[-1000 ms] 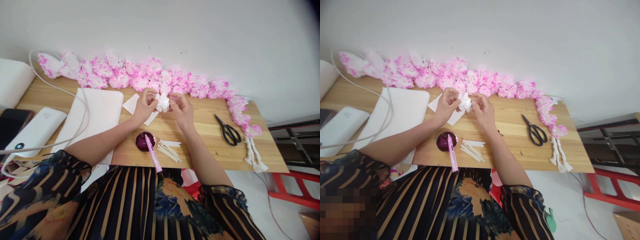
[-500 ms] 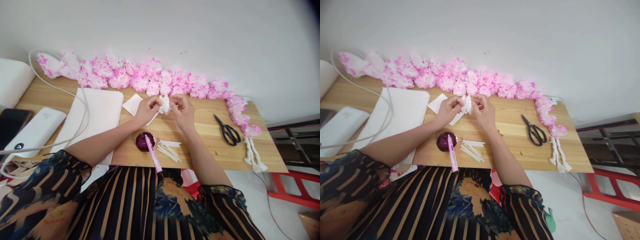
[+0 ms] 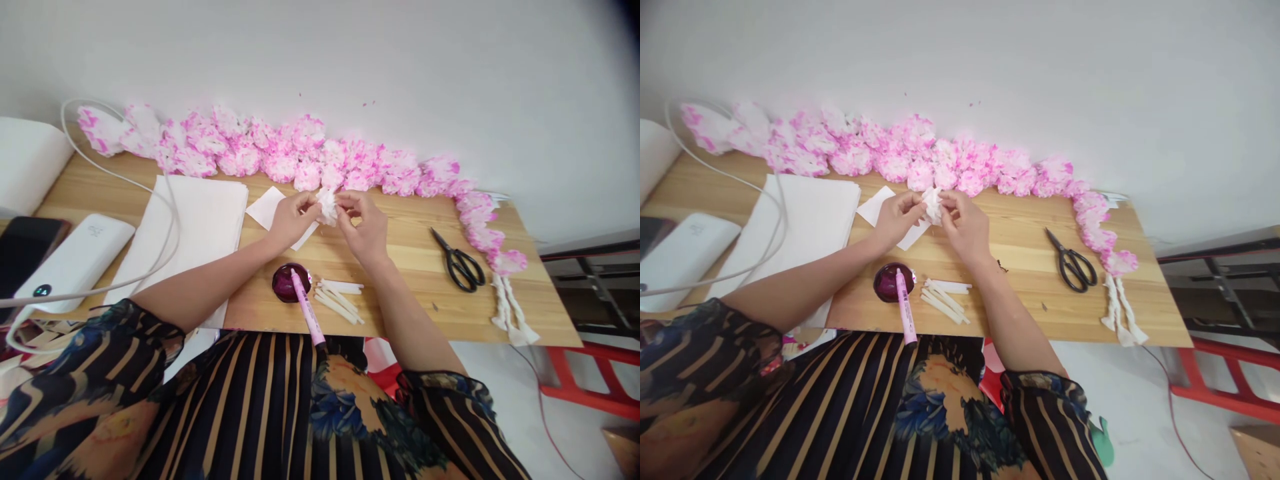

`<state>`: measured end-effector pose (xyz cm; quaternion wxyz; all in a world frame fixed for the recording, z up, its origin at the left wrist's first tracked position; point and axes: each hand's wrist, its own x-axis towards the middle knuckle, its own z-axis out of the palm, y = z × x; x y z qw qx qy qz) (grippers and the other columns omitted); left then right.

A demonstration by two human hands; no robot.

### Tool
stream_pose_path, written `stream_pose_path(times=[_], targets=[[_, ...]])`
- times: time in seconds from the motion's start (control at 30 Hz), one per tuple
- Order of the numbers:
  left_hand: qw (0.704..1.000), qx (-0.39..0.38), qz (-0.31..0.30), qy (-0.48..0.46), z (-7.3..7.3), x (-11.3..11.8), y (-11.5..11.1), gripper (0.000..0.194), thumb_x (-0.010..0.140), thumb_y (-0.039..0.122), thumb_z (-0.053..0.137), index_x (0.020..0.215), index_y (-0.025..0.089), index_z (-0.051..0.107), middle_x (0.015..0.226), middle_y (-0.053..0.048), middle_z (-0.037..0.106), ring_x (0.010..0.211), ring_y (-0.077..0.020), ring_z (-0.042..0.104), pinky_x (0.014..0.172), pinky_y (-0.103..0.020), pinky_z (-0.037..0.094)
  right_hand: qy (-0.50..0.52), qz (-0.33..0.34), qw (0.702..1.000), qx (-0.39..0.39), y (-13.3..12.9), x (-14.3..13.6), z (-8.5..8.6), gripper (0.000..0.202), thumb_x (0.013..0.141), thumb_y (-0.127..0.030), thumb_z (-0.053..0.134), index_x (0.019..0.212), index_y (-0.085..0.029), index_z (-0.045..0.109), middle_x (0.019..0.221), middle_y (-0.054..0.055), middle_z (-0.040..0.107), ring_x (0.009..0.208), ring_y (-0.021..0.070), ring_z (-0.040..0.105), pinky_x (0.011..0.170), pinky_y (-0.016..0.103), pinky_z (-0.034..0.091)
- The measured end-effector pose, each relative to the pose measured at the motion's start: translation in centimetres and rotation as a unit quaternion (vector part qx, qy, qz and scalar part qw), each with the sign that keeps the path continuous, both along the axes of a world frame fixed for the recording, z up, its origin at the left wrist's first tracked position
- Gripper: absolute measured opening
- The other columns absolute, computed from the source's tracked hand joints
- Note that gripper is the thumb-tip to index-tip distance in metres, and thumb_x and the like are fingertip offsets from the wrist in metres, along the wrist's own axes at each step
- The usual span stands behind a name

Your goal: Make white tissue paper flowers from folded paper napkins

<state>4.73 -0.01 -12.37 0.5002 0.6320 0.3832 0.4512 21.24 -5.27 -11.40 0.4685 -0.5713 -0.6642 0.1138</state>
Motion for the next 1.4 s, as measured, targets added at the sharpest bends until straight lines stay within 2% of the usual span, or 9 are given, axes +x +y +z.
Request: stream_pose_path(times=[0.13,0.3,0.43,0.57,0.7,0.83,0.97,1.13,1.4], targets=[[0.995,-0.056,-0.029,-0.071,0.1,0.0,0.1,0.019,0.085,0.021,0.063,0.068,0.017,0.057,0.063,0.002,0.059,0.056,-0.0076,0.054,0.056,-0.02,0.046,0.067,-0.024,0.997,-0.028,0.4,0.3,-0.2,0.017,0.088,-0.028,0.06,0.105,-0.026,0.063,0.098,0.001,0.076,0.088,0.0178,0.072,0.074,0.031,0.057],[0.999,0.006,-0.035,-0.026,0.6,-0.1,-0.3,0.018,0.084,0.021,0.064,0.068,0.017,0.058,0.062,0.003,0.059,0.057,-0.0081,0.053,0.06,-0.021,0.045,0.132,0.017,0.99,-0.047,0.5,0.3,-0.1,0.024,0.089,-0.036,0.062,0.11,-0.025,0.064,0.089,0.0,0.074,0.079,0.0162,0.069,0.07,0.03,0.055],[0.997,0.074,-0.032,0.02,0.6,-0.2,-0.6,0.017,0.084,0.024,0.062,0.069,0.017,0.06,0.065,0.002,0.063,0.063,-0.0102,0.055,0.064,-0.023,0.044,0.097,0.016,0.994,-0.054,0.3,0.2,0.3,0.027,0.089,-0.046,0.065,0.103,-0.023,0.07,0.091,0.002,0.076,0.077,0.017,0.067,0.069,0.031,0.054],[0.994,0.095,-0.04,0.02,0.6,-0.2,-0.8,0.021,0.088,0.031,0.06,0.072,0.018,0.06,0.07,0.0,0.064,0.065,-0.0111,0.056,0.065,-0.023,0.045,0.042,-0.003,0.998,-0.039,0.1,0.2,0.3,0.026,0.093,-0.047,0.061,0.088,-0.023,0.071,0.081,0.001,0.073,0.07,0.0161,0.063,0.068,0.032,0.051],[0.995,0.096,0.009,0.014,0.5,-0.1,-1.0,0.021,0.088,0.038,0.064,0.079,0.019,0.059,0.074,0.001,0.064,0.067,-0.0108,0.057,0.063,-0.022,0.043,-0.023,-0.004,1.0,0.002,0.1,0.1,0.1,0.027,0.096,-0.046,0.058,0.087,-0.024,0.072,0.08,0.002,0.071,0.073,0.0178,0.063,0.07,0.033,0.05],[0.993,0.103,0.036,0.05,0.2,0.1,-0.9,0.017,0.083,0.034,0.071,0.082,0.021,0.06,0.071,0.003,0.063,0.067,-0.011,0.056,0.062,-0.022,0.042,-0.069,0.003,0.997,0.024,0.0,-0.1,0.1,0.025,0.097,-0.043,0.058,0.088,-0.025,0.072,0.079,0.004,0.07,0.073,0.0196,0.062,0.071,0.035,0.048],[0.996,0.076,0.021,0.042,-0.2,0.2,-0.4,0.014,0.084,0.028,0.067,0.077,0.019,0.059,0.071,0.002,0.064,0.066,-0.0104,0.057,0.062,-0.022,0.043,-0.065,0.001,0.998,0.02,-0.1,-0.2,0.1,0.021,0.096,-0.039,0.059,0.087,-0.024,0.072,0.078,0.003,0.069,0.074,0.0195,0.062,0.072,0.035,0.048],[0.999,-0.007,-0.023,-0.023,-0.3,0.2,0.0,0.016,0.084,0.028,0.065,0.074,0.018,0.057,0.066,0.002,0.062,0.057,-0.0092,0.055,0.056,-0.021,0.043,0.011,-0.011,0.999,-0.029,0.0,-0.2,0.1,0.022,0.094,-0.042,0.059,0.089,-0.024,0.071,0.083,0.001,0.073,0.072,0.017,0.063,0.069,0.032,0.05],[0.997,0.07,-0.022,0.037,0.5,0.3,-1.1,0.02,0.083,0.03,0.067,0.069,0.018,0.06,0.066,0.002,0.065,0.062,-0.0106,0.055,0.059,-0.022,0.042,-0.004,-0.03,0.999,-0.031,-0.1,-0.3,0.1,0.041,0.094,-0.059,0.057,0.074,-0.024,0.065,0.07,0.0,0.064,0.066,0.0162,0.056,0.064,0.031,0.044]])
